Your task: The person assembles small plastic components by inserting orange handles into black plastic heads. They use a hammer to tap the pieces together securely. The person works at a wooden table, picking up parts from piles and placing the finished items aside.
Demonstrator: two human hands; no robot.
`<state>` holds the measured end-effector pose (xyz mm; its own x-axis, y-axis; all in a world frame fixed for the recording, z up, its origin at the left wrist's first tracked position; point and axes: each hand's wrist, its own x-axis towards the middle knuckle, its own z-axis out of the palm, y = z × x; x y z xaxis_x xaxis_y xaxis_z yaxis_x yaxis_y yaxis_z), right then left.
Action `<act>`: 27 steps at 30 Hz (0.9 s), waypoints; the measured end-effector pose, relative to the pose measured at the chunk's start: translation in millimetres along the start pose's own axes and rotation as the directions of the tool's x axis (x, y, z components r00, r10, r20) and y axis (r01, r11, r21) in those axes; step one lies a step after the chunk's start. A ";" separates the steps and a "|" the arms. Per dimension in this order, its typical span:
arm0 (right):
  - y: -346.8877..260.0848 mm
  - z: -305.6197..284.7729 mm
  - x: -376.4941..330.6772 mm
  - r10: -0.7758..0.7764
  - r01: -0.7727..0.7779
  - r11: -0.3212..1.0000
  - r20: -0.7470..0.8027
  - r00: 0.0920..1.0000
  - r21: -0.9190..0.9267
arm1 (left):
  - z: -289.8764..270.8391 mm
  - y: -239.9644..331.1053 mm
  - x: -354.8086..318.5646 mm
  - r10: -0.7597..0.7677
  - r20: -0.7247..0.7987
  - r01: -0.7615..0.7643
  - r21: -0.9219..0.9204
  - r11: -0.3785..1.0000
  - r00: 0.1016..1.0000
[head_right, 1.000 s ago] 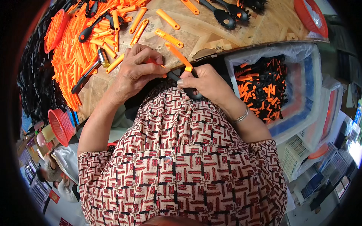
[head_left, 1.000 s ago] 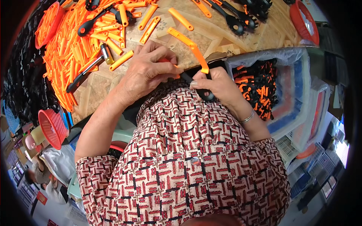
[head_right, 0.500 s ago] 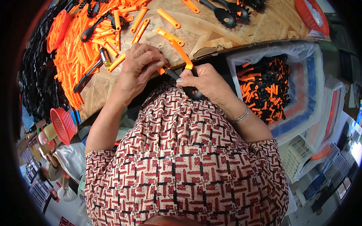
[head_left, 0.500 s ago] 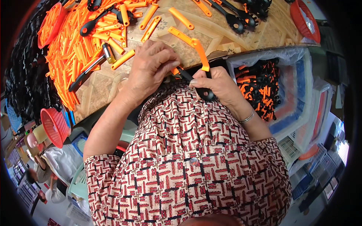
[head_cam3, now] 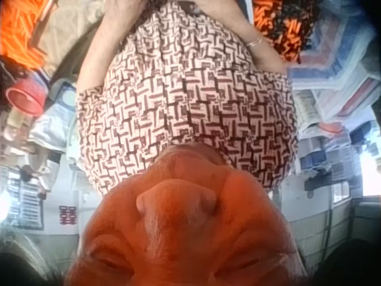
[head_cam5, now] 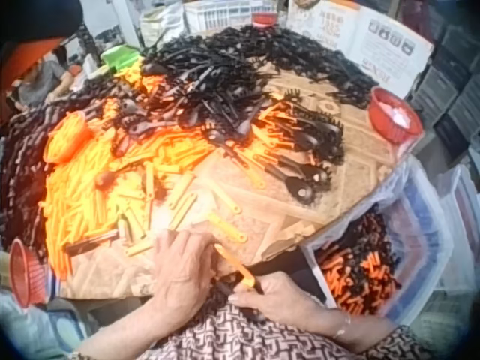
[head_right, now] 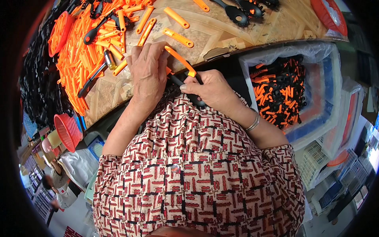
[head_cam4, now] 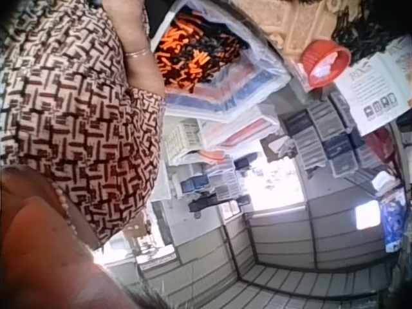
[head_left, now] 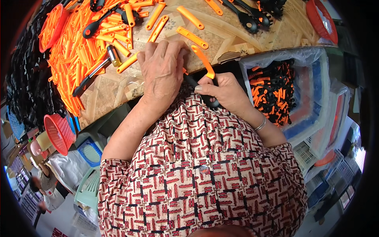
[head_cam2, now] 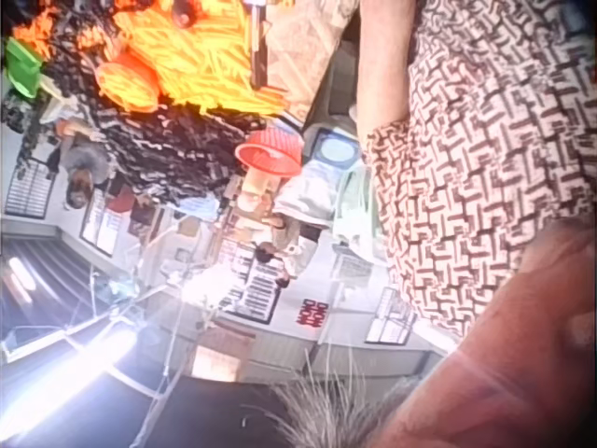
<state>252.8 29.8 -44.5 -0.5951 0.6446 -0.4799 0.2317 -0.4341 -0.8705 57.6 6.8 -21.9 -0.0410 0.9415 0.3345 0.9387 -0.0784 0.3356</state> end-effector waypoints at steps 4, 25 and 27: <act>-0.9 3.1 0.6 0.013 -0.013 1.000 -0.007 1.000 -0.003 | 0.2 -2.5 -4.5 -0.003 -0.021 0.002 -0.049 0.999 1.000; 0.5 12.7 0.7 -0.098 0.096 0.991 -0.016 0.995 -0.097 | 4.5 -3.4 -7.8 0.027 0.093 -0.045 0.195 0.980 0.995; -2.6 14.6 1.6 -0.094 0.093 0.989 -0.001 0.996 -0.113 | 6.2 -3.5 -3.7 0.025 0.088 -0.041 0.182 0.982 0.996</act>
<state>240.0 22.8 -41.4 -0.6138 0.6829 -0.3962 0.2607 -0.2983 -0.9182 56.6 5.6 -29.8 0.0129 0.9643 0.2644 0.9862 -0.0559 0.1557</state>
